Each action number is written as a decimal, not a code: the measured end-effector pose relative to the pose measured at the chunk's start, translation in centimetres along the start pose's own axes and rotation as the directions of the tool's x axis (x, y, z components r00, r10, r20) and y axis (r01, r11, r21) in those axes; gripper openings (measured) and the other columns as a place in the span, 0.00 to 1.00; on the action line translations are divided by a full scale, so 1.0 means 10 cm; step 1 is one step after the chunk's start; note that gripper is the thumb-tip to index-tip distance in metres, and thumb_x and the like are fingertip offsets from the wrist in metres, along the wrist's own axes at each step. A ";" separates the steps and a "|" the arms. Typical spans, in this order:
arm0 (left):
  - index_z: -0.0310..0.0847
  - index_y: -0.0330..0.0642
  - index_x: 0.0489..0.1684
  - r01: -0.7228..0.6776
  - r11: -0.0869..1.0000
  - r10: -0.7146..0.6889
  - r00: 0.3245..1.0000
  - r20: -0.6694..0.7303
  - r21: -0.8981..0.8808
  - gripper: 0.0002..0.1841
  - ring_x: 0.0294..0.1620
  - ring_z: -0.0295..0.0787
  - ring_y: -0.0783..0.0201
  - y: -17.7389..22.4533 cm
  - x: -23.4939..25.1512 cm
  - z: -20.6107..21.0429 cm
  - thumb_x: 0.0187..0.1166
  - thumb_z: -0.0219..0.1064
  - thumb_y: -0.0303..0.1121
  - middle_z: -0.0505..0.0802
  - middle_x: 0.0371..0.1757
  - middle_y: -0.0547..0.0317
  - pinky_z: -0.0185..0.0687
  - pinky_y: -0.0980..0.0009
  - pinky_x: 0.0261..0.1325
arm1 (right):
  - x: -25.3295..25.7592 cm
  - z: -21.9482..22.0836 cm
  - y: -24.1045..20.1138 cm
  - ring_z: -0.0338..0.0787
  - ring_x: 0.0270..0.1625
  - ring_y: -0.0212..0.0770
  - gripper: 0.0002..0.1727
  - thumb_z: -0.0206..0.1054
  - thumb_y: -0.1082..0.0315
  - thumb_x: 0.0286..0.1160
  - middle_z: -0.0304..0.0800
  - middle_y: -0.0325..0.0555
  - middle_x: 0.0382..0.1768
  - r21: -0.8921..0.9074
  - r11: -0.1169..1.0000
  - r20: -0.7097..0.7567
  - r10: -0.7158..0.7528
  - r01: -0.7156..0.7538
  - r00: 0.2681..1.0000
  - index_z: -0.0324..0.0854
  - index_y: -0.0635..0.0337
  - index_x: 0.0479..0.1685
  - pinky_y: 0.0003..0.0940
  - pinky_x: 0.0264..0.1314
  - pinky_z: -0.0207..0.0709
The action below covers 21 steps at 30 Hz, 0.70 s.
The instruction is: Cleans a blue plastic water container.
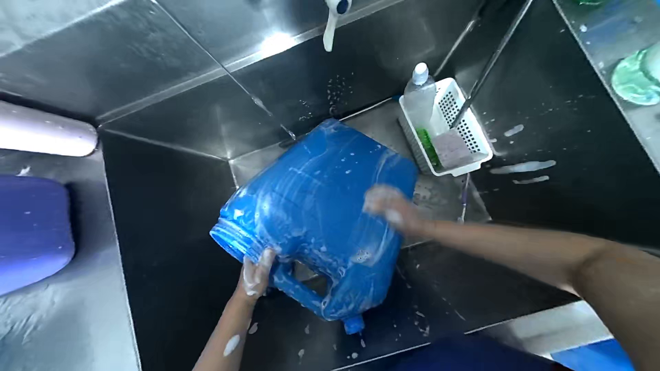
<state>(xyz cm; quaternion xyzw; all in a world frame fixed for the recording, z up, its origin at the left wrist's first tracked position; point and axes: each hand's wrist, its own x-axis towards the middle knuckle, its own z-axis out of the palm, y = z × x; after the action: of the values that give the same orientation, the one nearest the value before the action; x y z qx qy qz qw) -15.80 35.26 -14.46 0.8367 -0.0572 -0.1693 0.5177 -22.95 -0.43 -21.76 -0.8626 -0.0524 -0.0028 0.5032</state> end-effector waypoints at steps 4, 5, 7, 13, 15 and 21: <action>0.71 0.28 0.53 0.076 0.991 -0.096 0.978 -0.188 -0.112 0.17 0.40 0.84 0.93 0.06 -0.01 0.11 0.73 0.57 0.33 0.86 0.35 0.82 0.83 0.87 0.52 | 0.47 -0.47 1.41 0.76 0.79 0.70 0.29 0.42 0.57 0.97 0.77 0.76 0.73 0.172 0.636 -0.012 0.765 -0.752 0.644 0.75 0.74 0.74 0.68 0.82 0.63; 0.72 0.30 0.52 0.139 0.980 -0.169 0.956 -0.241 -0.140 0.14 0.37 0.84 0.92 0.19 -0.03 0.10 0.75 0.54 0.31 0.86 0.33 0.81 0.83 0.86 0.49 | 0.56 -0.58 1.36 0.75 0.79 0.71 0.29 0.42 0.56 0.97 0.78 0.77 0.72 0.168 0.614 -0.016 0.784 -0.771 0.621 0.76 0.75 0.72 0.68 0.81 0.62; 0.73 0.31 0.54 0.242 0.951 -0.293 0.903 -0.314 -0.193 0.12 0.36 0.84 0.87 0.39 -0.09 0.13 0.86 0.50 0.30 0.85 0.34 0.73 0.83 0.84 0.46 | 0.60 -1.01 0.96 0.77 0.76 0.73 0.27 0.47 0.59 0.96 0.78 0.79 0.70 0.133 0.672 -0.062 0.739 -0.729 0.671 0.75 0.79 0.71 0.69 0.79 0.64; 0.71 0.33 0.64 0.343 0.829 -0.481 0.840 -0.251 -0.442 0.18 0.39 0.84 0.71 0.41 0.03 0.44 0.94 0.40 0.34 0.85 0.43 0.57 0.84 0.70 0.44 | 0.75 -0.45 -1.54 0.78 0.77 0.67 0.25 0.64 0.66 0.80 0.83 0.62 0.71 -0.380 0.918 -0.196 0.039 -0.112 0.980 0.79 0.55 0.77 0.72 0.72 0.69; 0.69 0.34 0.66 0.391 0.828 -0.505 0.832 -0.232 -0.401 0.19 0.39 0.82 0.73 0.50 0.09 0.38 0.96 0.38 0.36 0.83 0.43 0.58 0.82 0.72 0.43 | 0.58 0.02 -2.14 0.68 0.85 0.71 0.28 0.72 0.71 0.70 0.80 0.60 0.78 -0.260 0.959 -0.138 -0.149 0.110 0.979 0.83 0.51 0.75 0.82 0.78 0.57; 0.57 0.21 0.82 0.524 0.809 -0.566 0.817 -0.111 -0.267 0.22 0.66 0.79 0.65 0.74 -0.06 0.08 0.93 0.41 0.23 0.79 0.74 0.37 0.73 0.73 0.71 | 0.94 -1.16 -0.23 0.63 0.90 0.62 0.28 0.44 0.62 0.95 0.67 0.61 0.87 -0.179 0.924 -0.083 0.329 -0.338 0.941 0.65 0.64 0.88 0.67 0.89 0.53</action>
<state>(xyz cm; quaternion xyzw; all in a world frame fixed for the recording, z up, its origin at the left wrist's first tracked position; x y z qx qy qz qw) -16.06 31.40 -8.08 0.7658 0.2541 -0.2382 0.5407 -13.27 -8.59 -13.52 -0.9027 0.1086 0.0556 0.4127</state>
